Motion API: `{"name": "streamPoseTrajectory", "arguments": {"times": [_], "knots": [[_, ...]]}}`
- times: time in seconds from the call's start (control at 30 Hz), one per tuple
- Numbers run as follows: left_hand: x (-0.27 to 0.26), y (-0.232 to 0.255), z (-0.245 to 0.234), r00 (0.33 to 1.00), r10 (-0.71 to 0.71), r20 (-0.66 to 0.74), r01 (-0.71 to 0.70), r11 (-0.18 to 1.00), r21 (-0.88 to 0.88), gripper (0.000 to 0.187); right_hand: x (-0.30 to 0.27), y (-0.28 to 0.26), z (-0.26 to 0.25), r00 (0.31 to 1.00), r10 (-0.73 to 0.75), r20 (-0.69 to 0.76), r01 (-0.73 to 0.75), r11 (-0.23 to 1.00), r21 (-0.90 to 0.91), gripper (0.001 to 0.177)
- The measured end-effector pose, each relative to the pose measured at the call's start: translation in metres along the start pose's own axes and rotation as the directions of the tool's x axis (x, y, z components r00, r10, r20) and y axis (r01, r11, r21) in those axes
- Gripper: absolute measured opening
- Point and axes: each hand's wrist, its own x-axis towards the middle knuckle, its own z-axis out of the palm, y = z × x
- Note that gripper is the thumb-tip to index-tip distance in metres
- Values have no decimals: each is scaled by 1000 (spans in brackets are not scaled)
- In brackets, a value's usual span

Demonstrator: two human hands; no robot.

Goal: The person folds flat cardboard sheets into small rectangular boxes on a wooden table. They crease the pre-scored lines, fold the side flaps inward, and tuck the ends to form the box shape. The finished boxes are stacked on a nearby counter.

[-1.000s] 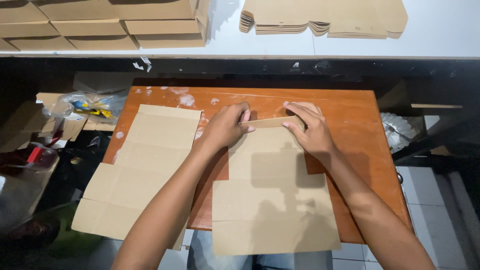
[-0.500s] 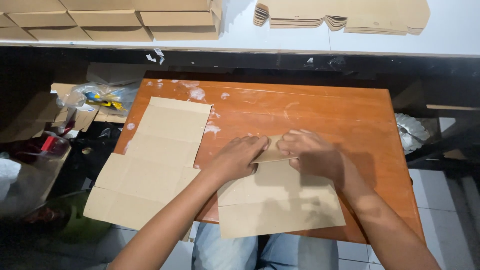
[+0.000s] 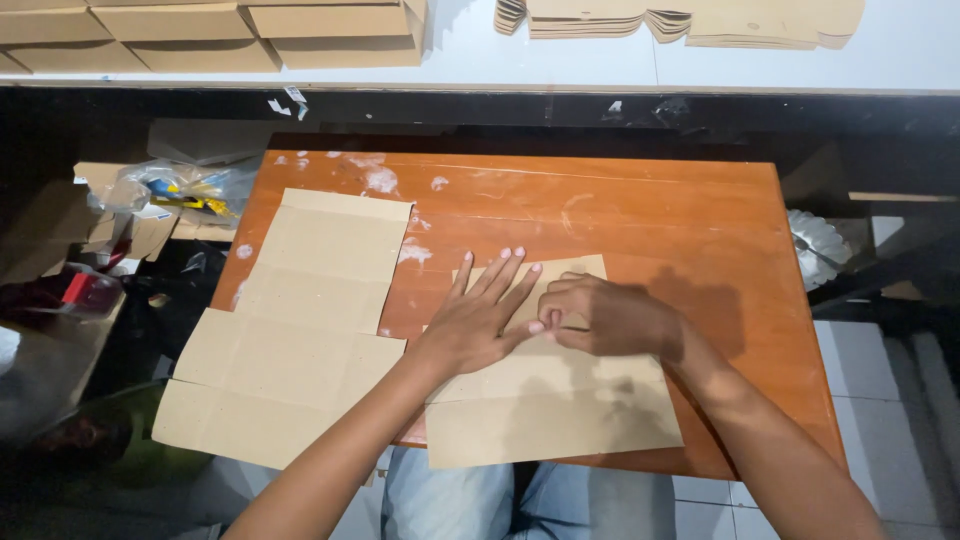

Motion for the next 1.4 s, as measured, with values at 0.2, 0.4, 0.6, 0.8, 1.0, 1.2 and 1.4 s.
{"name": "streamPoseTrajectory", "arguments": {"times": [0.2, 0.4, 0.6, 0.8, 1.0, 1.2, 1.4], "knots": [[4, -6, 26, 966, 4, -260, 15, 998, 69, 66, 36, 19, 65, 826, -126, -550, 78, 991, -110, 22], [-3, -8, 23, 968, -22, -250, 45, 995, 85, 69, 28, 0, 59, 830, -97, -549, -90, 948, -304, 64], [-16, -22, 22, 972, -82, -221, 114, 984, 136, 68, -13, 21, 39, 895, 233, -380, -338, 910, -238, 63], [-33, -37, 10, 991, -23, -135, 37, 994, 104, 104, -47, 15, 37, 830, 411, -378, -485, 866, -124, 60], [-42, -45, -17, 960, 175, -218, -181, 983, -9, 65, -105, -6, 58, 812, 254, -526, -303, 953, -8, 70], [-16, -60, -38, 481, 387, -787, -27, 904, 428, 52, -128, -36, 104, 849, 2, -529, 2, 1000, 7, 62], [22, -68, 1, 636, 517, -574, -72, 779, 622, 22, -130, -38, 126, 848, -57, -527, -118, 949, -292, 68]]}}
